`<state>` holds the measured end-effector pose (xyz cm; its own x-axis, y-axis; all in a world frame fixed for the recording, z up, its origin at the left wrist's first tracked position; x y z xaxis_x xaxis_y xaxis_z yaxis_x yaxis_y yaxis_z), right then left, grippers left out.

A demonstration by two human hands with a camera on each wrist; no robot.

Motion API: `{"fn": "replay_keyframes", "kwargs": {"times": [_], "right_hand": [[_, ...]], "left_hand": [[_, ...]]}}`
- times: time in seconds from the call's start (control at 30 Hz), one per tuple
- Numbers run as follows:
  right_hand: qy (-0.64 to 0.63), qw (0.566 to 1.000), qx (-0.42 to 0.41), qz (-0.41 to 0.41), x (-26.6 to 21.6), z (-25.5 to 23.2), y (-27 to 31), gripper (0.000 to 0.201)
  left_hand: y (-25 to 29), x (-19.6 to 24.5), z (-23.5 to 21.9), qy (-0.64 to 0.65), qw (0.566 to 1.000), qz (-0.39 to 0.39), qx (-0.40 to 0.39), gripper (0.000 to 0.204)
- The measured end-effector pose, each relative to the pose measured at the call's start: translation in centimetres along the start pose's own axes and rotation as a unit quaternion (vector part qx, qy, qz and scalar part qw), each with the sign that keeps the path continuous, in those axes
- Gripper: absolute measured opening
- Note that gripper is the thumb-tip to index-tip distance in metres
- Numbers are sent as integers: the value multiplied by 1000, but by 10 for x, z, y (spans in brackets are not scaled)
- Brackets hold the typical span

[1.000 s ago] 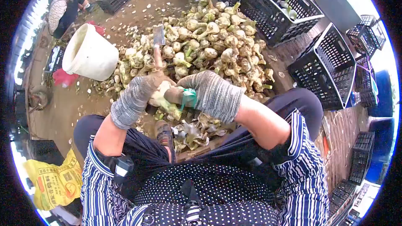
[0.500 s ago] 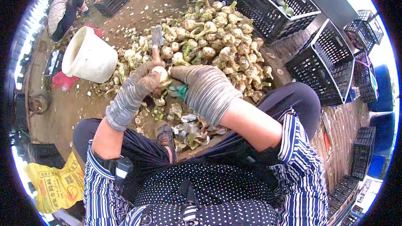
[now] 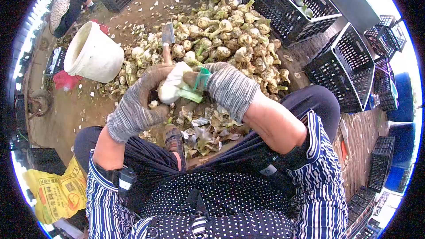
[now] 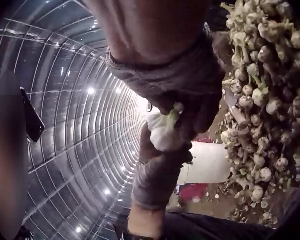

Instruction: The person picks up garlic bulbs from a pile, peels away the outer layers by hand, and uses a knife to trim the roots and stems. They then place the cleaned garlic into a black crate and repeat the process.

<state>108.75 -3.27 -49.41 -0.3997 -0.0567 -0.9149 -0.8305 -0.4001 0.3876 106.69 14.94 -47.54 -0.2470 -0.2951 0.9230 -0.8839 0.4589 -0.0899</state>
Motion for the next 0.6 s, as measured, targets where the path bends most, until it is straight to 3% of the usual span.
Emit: {"fn": "replay_keyframes", "kwargs": {"times": [0.07,0.1,0.13,0.17,0.23,0.3,0.37,0.43,0.5,0.6], "right_hand": [[68,997,8,-48,-11,3,7,30],[135,986,16,-94,-17,5,10,31],[205,963,30,-172,-19,7,10,30],[204,963,31,-172,-16,5,8,30],[116,987,-3,-111,-10,-2,2,31],[112,989,30,-95,-14,-6,-2,31],[234,959,84,-132,-13,-12,-5,31],[243,956,98,-131,-9,-16,-6,25],[378,887,153,-215,-10,-21,-8,20],[430,868,153,-197,-8,-15,0,17]], "left_hand": [[-1,-2,2,156,987,-22,13,54],[-2,-2,3,157,987,-22,12,54],[-3,-8,2,172,980,-91,31,55],[-4,-14,2,187,968,-158,49,55],[-7,-10,5,202,970,-136,24,56],[-9,-5,7,223,973,-57,26,55],[-12,-6,6,240,970,-26,32,53],[-8,-6,4,261,965,-32,18,50],[-7,-3,3,228,973,-41,14,52],[-9,-5,0,385,921,-28,58,50]]}}
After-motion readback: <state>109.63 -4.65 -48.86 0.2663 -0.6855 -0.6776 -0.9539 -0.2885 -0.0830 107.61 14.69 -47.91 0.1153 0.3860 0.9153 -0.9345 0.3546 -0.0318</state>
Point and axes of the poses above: each hand's wrist, its own y-axis away from the middle knuckle, its own z-axis out of the palm, x = y × z, the point moved 4 cm from there along -y, towards the middle knuckle, and after that the axes turned 1 degree about y, right-handed, at the moved point
